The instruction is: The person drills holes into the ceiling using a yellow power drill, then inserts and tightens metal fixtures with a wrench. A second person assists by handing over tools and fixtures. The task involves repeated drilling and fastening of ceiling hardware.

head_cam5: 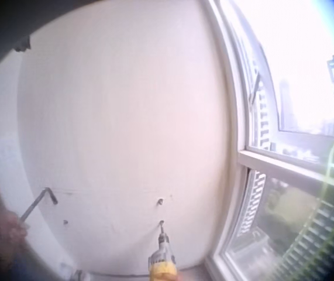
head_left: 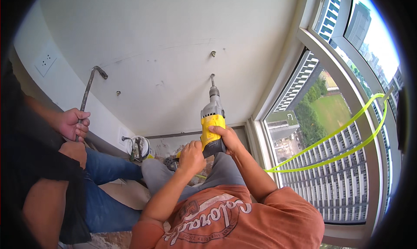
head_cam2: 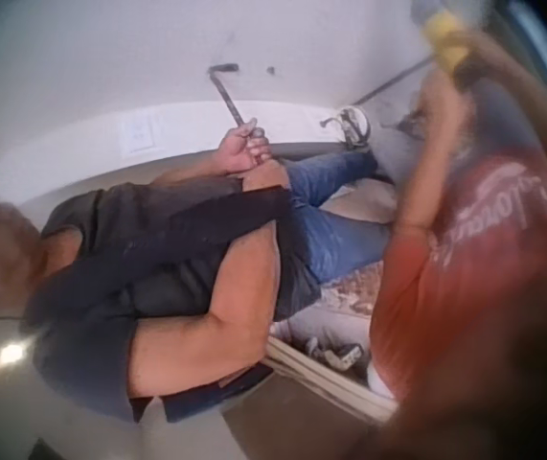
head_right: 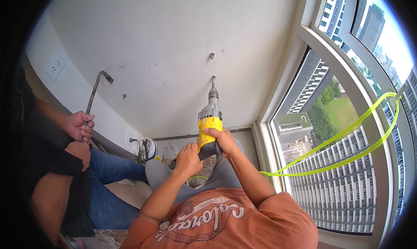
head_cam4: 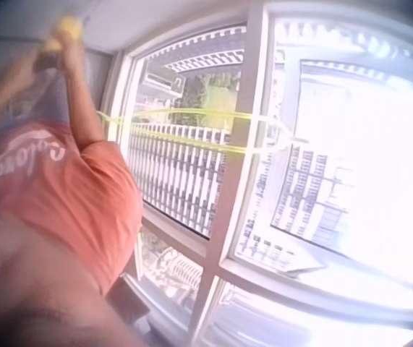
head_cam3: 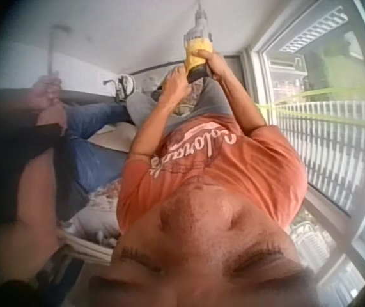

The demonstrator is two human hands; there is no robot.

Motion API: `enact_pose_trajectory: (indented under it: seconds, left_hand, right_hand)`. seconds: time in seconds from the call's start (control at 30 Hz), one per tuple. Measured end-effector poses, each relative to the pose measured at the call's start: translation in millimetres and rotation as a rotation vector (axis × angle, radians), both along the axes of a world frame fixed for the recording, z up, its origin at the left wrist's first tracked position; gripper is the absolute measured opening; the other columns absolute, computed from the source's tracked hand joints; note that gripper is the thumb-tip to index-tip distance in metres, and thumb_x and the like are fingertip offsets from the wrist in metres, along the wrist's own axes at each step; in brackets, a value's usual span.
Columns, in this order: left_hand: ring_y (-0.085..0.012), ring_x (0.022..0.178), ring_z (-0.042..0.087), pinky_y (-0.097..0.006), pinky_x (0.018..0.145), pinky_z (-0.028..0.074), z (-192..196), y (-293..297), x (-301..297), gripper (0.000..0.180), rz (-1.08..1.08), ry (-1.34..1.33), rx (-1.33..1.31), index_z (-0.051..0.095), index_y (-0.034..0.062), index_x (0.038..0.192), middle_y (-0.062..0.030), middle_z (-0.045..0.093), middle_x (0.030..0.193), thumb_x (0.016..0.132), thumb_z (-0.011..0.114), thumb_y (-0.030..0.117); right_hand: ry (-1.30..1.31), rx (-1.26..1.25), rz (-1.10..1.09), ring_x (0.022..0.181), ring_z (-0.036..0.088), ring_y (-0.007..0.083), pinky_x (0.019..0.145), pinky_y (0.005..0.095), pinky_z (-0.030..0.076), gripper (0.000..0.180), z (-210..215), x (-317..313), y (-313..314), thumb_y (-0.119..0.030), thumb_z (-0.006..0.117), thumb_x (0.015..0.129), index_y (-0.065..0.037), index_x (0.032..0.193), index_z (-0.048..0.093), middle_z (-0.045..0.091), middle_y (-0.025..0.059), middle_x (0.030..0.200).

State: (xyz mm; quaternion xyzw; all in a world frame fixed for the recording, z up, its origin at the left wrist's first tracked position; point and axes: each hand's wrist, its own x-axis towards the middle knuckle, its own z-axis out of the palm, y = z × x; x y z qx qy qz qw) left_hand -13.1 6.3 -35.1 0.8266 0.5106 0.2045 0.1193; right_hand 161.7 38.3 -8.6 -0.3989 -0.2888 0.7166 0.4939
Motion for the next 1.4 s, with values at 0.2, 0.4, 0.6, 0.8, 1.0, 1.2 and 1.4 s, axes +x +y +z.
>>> enact_pose_trajectory:
  seconds: [0.2, 0.4, 0.6, 0.8, 1.0, 1.2, 1.4]
  left_hand:
    - [-0.039, 0.092, 0.059, -0.046, 0.082, 0.049, -9.1, -13.2, -2.7, 0.039, -0.014, 0.0, 0.058, 0.05, 0.0003, 0.099, -0.0204, 0.058, 0.095, 0.066, 0.071, 0.004]
    - [-0.0392, 0.09, 0.059, -0.047, 0.081, 0.049, -7.9, -3.7, -2.4, 0.038, -0.016, 0.013, 0.042, 0.049, 0.0006, 0.097, -0.0194, 0.058, 0.094, 0.065, 0.071, 0.003]
    - [-0.0404, 0.089, 0.059, -0.048, 0.082, 0.049, -6.3, 0.9, -3.3, 0.036, -0.006, -0.027, 0.019, 0.05, 0.0009, 0.098, -0.0199, 0.058, 0.094, 0.068, 0.069, 0.004]
    - [-0.0393, 0.091, 0.062, -0.048, 0.081, 0.051, 55.7, -2.4, 0.8, 0.029, 0.008, 0.061, 0.001, 0.053, -0.0002, 0.096, -0.02, 0.061, 0.093, 0.07, 0.067, 0.003]
    - [-0.0365, 0.083, 0.066, -0.044, 0.073, 0.055, 62.0, -12.4, 40.7, 0.028, -0.035, 0.111, 0.049, 0.055, -0.0033, 0.094, -0.0217, 0.062, 0.089, 0.069, 0.066, 0.004]
    - [-0.0386, 0.089, 0.063, -0.045, 0.076, 0.054, -4.0, -12.1, 38.3, 0.029, 0.014, 0.078, 0.019, 0.053, -0.0033, 0.096, -0.0224, 0.059, 0.096, 0.069, 0.065, 0.002]
    - [-0.0368, 0.088, 0.064, -0.046, 0.077, 0.052, 21.8, 6.8, -23.5, 0.027, -0.017, 0.089, 0.074, 0.054, -0.0015, 0.094, -0.0195, 0.06, 0.093, 0.069, 0.064, 0.001]
  right_hand:
    - [-0.026, 0.046, -0.043, 0.084, 0.068, 0.0224, 0.076, 0.0353, 0.056, 0.037, -4.7, -2.4, -12.6, -0.019, 0.069, 0.084, 0.004, 0.111, 0.06, 0.067, 0.0124, 0.097]
    - [0.034, 0.035, -0.037, 0.082, 0.068, 0.0254, 0.073, 0.0348, 0.057, 0.043, -7.7, -3.9, -7.7, -0.021, 0.068, 0.085, 0.005, 0.116, 0.056, 0.066, 0.0163, 0.099]
    - [0.004, 0.042, -0.047, 0.079, 0.067, 0.0216, 0.071, 0.0337, 0.055, 0.038, 3.2, -7.2, -2.9, -0.017, 0.071, 0.082, 0.005, 0.111, 0.059, 0.066, 0.0123, 0.093]
    - [0.163, -0.058, -0.008, 0.083, 0.069, 0.0243, 0.075, 0.0361, 0.058, 0.039, 29.8, 1.4, 5.7, -0.018, 0.069, 0.086, 0.007, 0.114, 0.057, 0.067, 0.0159, 0.098]
    - [0.235, -0.019, 0.031, 0.089, 0.069, 0.0287, 0.082, 0.0397, 0.058, 0.043, 24.1, 40.6, -0.5, -0.022, 0.065, 0.088, 0.005, 0.12, 0.054, 0.066, 0.0186, 0.102]
    - [0.154, 0.032, 0.058, 0.094, 0.068, 0.0308, 0.085, 0.0407, 0.056, 0.046, -46.1, 42.7, 2.0, -0.024, 0.064, 0.087, 0.006, 0.121, 0.055, 0.067, 0.0203, 0.106]
    - [0.133, 0.0, -0.034, 0.086, 0.068, 0.0271, 0.079, 0.0391, 0.057, 0.041, -22.8, -16.5, 12.5, -0.023, 0.066, 0.087, 0.003, 0.117, 0.055, 0.066, 0.0159, 0.1]
